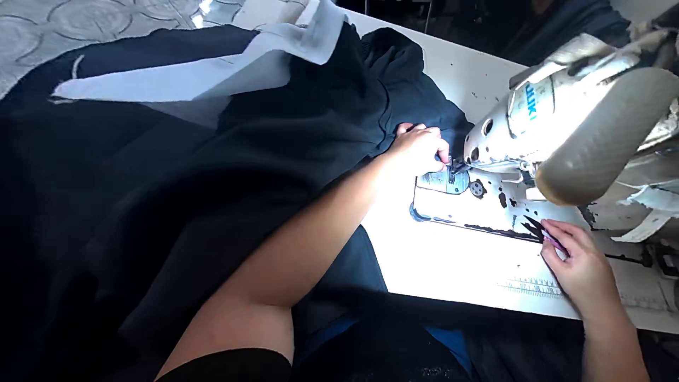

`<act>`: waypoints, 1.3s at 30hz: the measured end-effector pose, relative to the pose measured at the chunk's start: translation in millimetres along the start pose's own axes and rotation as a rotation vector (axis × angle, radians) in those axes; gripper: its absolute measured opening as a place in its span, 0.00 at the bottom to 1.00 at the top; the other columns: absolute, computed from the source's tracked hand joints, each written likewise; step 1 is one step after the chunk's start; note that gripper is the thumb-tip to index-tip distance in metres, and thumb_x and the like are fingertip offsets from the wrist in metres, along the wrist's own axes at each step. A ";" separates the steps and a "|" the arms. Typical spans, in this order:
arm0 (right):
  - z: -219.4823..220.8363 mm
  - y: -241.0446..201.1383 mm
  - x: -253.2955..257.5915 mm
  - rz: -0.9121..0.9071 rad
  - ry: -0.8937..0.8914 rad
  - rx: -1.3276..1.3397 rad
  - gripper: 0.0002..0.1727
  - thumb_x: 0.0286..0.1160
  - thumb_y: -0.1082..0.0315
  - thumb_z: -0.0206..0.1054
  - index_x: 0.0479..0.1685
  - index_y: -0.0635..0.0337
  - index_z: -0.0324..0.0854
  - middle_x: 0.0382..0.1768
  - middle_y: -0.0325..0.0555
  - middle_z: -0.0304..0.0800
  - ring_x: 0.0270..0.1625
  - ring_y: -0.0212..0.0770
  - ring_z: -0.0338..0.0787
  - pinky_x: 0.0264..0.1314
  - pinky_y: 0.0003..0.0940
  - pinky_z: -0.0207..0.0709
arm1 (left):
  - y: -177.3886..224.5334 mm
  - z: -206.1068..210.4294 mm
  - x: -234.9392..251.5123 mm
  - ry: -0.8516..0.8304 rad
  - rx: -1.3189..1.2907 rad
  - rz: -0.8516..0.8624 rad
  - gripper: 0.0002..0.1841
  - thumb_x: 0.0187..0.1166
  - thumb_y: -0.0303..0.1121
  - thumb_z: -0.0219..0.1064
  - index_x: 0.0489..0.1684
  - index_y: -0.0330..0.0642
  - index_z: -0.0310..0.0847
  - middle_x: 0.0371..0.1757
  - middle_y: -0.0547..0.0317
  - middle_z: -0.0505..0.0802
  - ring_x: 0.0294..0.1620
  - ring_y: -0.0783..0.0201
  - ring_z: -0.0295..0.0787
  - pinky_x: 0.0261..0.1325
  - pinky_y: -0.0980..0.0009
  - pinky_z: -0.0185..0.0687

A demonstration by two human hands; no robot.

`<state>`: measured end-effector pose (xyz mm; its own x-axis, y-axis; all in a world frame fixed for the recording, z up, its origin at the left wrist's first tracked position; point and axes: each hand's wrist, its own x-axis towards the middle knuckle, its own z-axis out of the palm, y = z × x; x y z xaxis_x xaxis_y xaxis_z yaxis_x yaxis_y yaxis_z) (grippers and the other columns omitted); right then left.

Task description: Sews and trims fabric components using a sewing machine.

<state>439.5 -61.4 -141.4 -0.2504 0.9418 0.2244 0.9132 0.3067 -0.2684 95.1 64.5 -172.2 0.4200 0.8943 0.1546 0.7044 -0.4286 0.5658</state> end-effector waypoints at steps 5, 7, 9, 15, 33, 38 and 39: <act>7.2 -11.6 15.1 -0.015 0.160 -0.086 0.18 0.77 0.72 0.54 0.42 0.81 0.85 0.48 0.76 0.89 0.46 0.68 0.90 0.47 0.56 0.81 | 29.4 -38.0 -14.9 -0.158 -0.091 -0.115 0.07 0.76 0.37 0.75 0.46 0.49 0.94 0.60 0.50 0.89 0.72 0.48 0.77 0.81 0.37 0.49; 5.5 -22.5 27.6 0.058 0.136 0.003 0.19 0.85 0.72 0.50 0.48 0.84 0.82 0.46 0.76 0.88 0.47 0.64 0.90 0.52 0.54 0.80 | 28.0 -31.3 -19.0 -0.071 -0.049 -0.048 0.09 0.78 0.38 0.74 0.48 0.49 0.94 0.66 0.48 0.86 0.77 0.44 0.73 0.83 0.34 0.48; 5.0 -34.4 42.6 0.093 0.091 0.102 0.22 0.90 0.70 0.45 0.58 0.83 0.79 0.45 0.73 0.90 0.49 0.54 0.92 0.59 0.45 0.82 | 27.4 -26.0 -19.9 -0.006 0.043 0.074 0.10 0.80 0.35 0.71 0.52 0.45 0.94 0.75 0.46 0.84 0.86 0.41 0.66 0.87 0.28 0.37; 16.5 -63.4 95.2 0.068 -0.031 0.014 0.18 0.82 0.70 0.61 0.55 0.82 0.82 0.52 0.76 0.89 0.60 0.66 0.90 0.69 0.59 0.76 | 24.7 -18.0 -17.8 -0.011 0.103 0.171 0.11 0.85 0.30 0.64 0.55 0.45 0.93 0.70 0.56 0.90 0.89 0.49 0.67 0.89 0.30 0.30; 59.7 -87.5 158.9 -0.241 -0.204 -0.012 0.14 0.71 0.68 0.73 0.52 0.66 0.88 0.47 0.58 0.93 0.53 0.49 0.91 0.59 0.50 0.80 | 26.5 -37.4 -11.5 -0.142 0.195 -0.156 0.20 0.93 0.32 0.51 0.74 0.57 0.85 0.84 0.59 0.80 0.92 0.46 0.61 0.90 0.31 0.31; 55.8 -59.3 134.0 -0.053 -0.100 -0.078 0.17 0.76 0.68 0.71 0.55 0.76 0.86 0.52 0.73 0.90 0.61 0.68 0.89 0.67 0.67 0.74 | 29.9 -34.8 -14.2 -0.109 0.236 -0.062 0.17 0.91 0.28 0.53 0.68 0.44 0.86 0.91 0.50 0.68 0.96 0.44 0.48 0.91 0.32 0.29; 60.0 -30.2 123.8 -0.041 -0.008 -0.122 0.20 0.76 0.63 0.69 0.55 0.75 0.87 0.52 0.73 0.90 0.61 0.69 0.89 0.68 0.67 0.74 | 29.4 -32.1 -15.0 -0.068 0.241 -0.027 0.16 0.88 0.25 0.55 0.64 0.41 0.87 0.92 0.49 0.66 0.96 0.46 0.45 0.91 0.33 0.28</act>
<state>361.6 54.2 -161.8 -0.2901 0.9301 0.2254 0.9345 0.3261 -0.1428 91.2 42.6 -131.9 0.4310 0.8985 0.0829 0.8283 -0.4304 0.3586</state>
